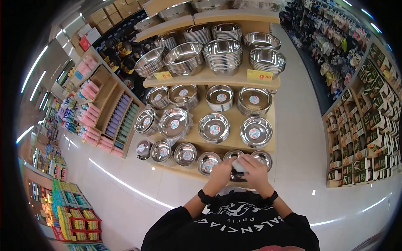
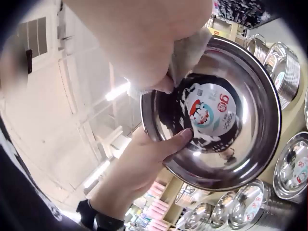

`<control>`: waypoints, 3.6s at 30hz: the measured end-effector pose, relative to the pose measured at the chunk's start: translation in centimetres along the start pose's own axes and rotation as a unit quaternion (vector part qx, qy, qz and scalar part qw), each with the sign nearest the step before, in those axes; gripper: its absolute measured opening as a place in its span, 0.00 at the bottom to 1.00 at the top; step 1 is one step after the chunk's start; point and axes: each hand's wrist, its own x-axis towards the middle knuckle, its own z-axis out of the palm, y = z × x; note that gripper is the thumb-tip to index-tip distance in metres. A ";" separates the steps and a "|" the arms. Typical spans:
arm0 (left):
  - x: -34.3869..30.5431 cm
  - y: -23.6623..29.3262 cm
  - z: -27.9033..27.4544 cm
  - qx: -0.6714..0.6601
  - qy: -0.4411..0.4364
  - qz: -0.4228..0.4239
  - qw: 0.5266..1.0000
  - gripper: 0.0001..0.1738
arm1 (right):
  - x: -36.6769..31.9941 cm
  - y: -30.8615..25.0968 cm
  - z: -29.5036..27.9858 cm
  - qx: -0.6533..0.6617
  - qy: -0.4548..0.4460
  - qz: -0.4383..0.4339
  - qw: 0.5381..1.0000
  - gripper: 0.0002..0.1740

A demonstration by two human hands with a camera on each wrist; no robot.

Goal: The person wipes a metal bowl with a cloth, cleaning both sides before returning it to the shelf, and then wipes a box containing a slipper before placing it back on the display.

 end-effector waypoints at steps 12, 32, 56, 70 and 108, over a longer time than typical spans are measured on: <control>-1.6 0.3 2.6 -0.345 0.016 -0.150 0.926 0.16 | -2.0 -0.2 -2.0 0.144 0.186 0.227 0.945 0.32; -1.8 0.5 3.1 -0.305 0.032 -0.092 0.947 0.17 | -4.5 0.7 -0.8 0.188 0.239 0.271 0.913 0.30; -1.4 -2.8 5.1 -0.343 0.008 -0.083 0.936 0.17 | -3.6 -1.1 -0.8 0.084 0.227 0.190 0.952 0.30; -1.3 -1.7 2.7 0.006 -0.037 0.041 0.998 0.20 | -3.7 -0.5 -0.1 -0.009 -0.034 -0.044 0.998 0.31; -2.4 -11.6 20.8 -0.391 0.006 -0.415 0.822 0.20 | -17.3 17.6 3.6 0.074 -0.024 0.579 0.812 0.24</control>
